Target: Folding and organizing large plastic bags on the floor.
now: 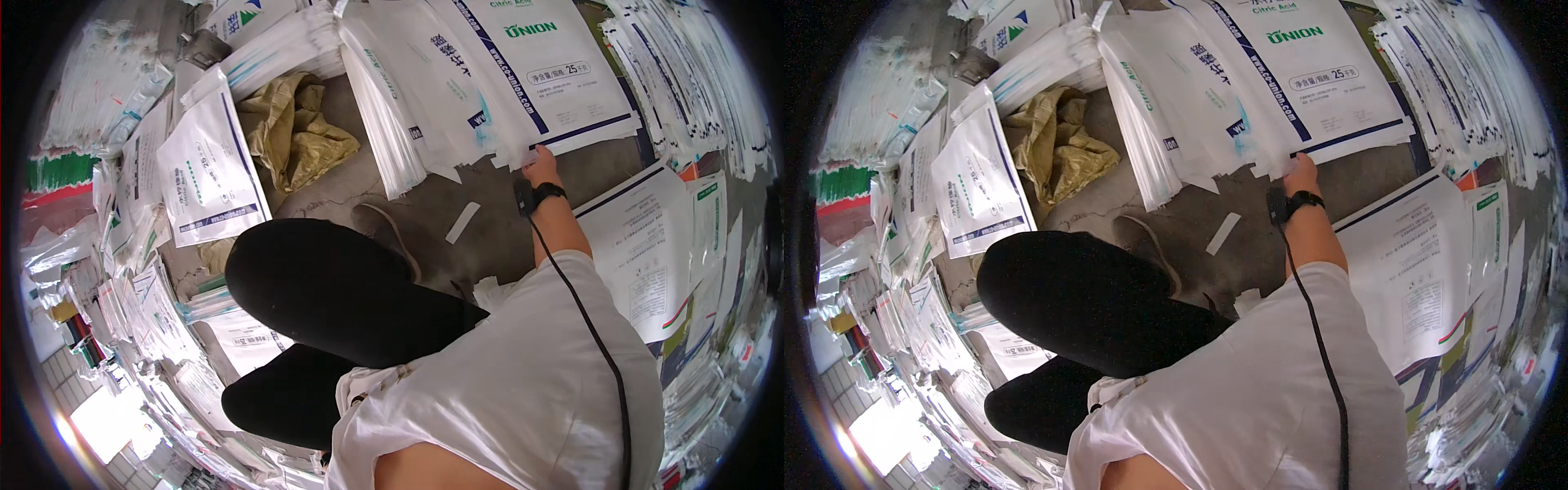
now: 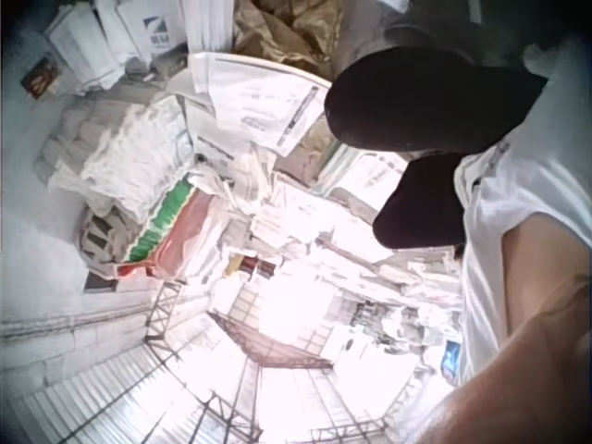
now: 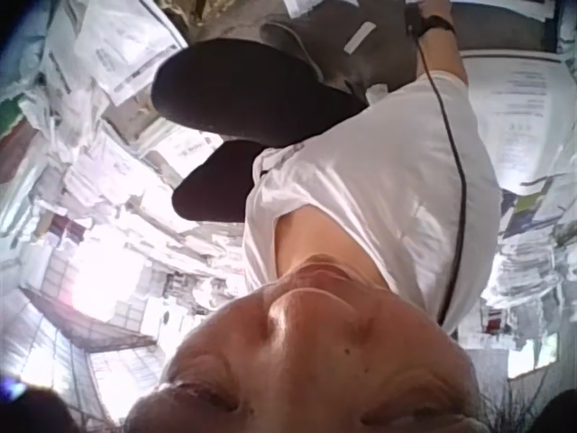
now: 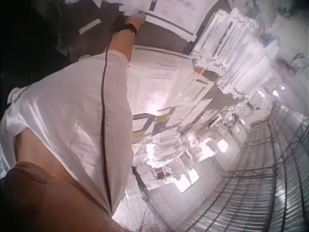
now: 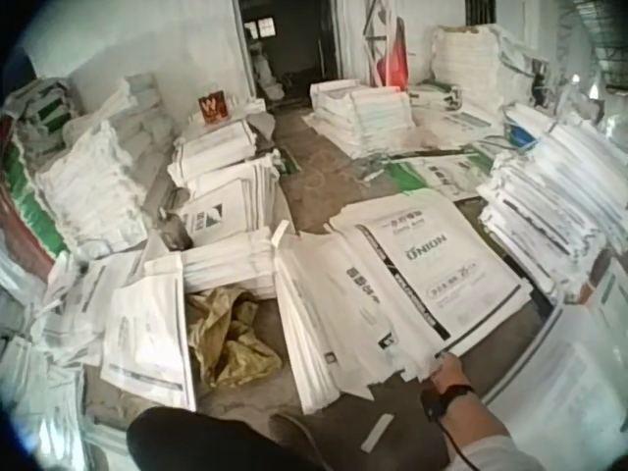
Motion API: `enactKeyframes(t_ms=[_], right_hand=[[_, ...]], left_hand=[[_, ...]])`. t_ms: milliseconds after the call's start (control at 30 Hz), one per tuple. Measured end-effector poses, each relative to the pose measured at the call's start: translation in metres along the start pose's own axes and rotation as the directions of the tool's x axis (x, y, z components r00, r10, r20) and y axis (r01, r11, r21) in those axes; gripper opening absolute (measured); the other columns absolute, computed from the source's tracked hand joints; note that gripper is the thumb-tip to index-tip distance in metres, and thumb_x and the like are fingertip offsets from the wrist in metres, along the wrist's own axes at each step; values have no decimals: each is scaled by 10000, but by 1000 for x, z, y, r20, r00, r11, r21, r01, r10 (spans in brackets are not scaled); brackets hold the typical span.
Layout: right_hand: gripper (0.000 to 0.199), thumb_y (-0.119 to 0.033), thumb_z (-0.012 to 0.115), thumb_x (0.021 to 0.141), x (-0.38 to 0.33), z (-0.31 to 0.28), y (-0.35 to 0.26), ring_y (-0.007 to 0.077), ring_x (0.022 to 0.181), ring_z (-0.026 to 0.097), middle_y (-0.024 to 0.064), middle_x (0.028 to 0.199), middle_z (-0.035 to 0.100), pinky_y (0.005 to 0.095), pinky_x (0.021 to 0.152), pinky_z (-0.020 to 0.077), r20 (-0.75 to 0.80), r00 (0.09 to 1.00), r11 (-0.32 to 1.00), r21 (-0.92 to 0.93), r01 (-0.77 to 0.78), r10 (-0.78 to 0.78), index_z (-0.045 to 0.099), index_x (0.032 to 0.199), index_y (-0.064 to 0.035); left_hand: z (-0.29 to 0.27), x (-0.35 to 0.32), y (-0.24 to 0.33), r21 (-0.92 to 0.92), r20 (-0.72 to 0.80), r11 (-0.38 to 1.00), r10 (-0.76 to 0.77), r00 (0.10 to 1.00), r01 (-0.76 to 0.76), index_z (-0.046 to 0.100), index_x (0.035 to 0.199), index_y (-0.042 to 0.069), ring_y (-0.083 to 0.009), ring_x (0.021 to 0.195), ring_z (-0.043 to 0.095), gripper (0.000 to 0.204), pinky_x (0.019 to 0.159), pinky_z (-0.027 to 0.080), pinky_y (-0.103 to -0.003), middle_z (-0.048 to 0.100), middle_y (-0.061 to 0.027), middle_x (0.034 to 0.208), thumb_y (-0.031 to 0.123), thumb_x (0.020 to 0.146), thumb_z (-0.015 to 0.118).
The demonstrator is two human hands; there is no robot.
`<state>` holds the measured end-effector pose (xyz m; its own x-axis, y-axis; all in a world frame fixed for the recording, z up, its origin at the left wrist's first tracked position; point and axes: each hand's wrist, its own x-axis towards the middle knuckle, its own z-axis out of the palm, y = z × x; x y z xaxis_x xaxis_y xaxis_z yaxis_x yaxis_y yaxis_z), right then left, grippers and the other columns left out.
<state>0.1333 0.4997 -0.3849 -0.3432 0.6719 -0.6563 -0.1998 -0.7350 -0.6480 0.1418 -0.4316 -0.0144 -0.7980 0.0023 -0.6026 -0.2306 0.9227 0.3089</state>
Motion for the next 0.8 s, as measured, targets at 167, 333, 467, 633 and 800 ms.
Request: enactKeyframes(t_ms=[167, 333, 467, 633, 800], right_hand=[[350, -290, 547, 970, -13, 36, -24, 299, 1125, 589, 105, 1224, 602, 469, 945, 503, -189, 970, 985, 47, 163, -152, 557, 1263, -98], [429, -297, 501, 997, -23, 42, -52, 348, 1262, 515, 130, 1379, 536, 545, 1044, 432, -43, 991, 945, 299, 131, -124, 505, 1364, -75], [421, -305, 488, 1004, -15, 38, -68, 341, 1238, 542, 128, 1342, 570, 535, 1029, 451, -18, 1000, 948, 317, 23, -18, 517, 1352, -70], [395, -228, 599, 943, -4, 54, -127, 292, 1106, 637, 111, 1205, 658, 409, 960, 522, 194, 906, 910, -110, 400, -375, 569, 1291, -42], [379, -139, 675, 870, -78, 149, -184, 289, 1104, 637, 121, 1188, 659, 412, 964, 519, 486, 572, 202, -618, 759, -661, 604, 1228, -35]], left_hand=[[-4, 14, 15, -96, 51, 993, -71, 996, 76, 644, 1217, 56, -325, 1050, 652, 392, 839, 544, -397, 684, -143, 1170, 268, 888, 628], [1, 22, 18, -216, 73, 967, -121, 990, 134, 641, 1224, 58, -325, 1053, 651, 393, 839, 544, -396, 682, -147, 1175, 263, 890, 628], [15, 31, 17, -333, 84, 929, -138, 987, 159, 638, 1230, 59, -326, 1054, 651, 394, 838, 544, -395, 680, -150, 1178, 260, 891, 628], [28, 49, 13, -458, 112, 871, -142, 983, 178, 635, 1238, 61, -327, 1057, 650, 396, 838, 543, -394, 678, -153, 1182, 255, 893, 628], [23, 70, 15, -550, 134, 812, -148, 980, 198, 632, 1245, 63, -327, 1059, 649, 397, 837, 543, -393, 675, -157, 1187, 251, 895, 628]])
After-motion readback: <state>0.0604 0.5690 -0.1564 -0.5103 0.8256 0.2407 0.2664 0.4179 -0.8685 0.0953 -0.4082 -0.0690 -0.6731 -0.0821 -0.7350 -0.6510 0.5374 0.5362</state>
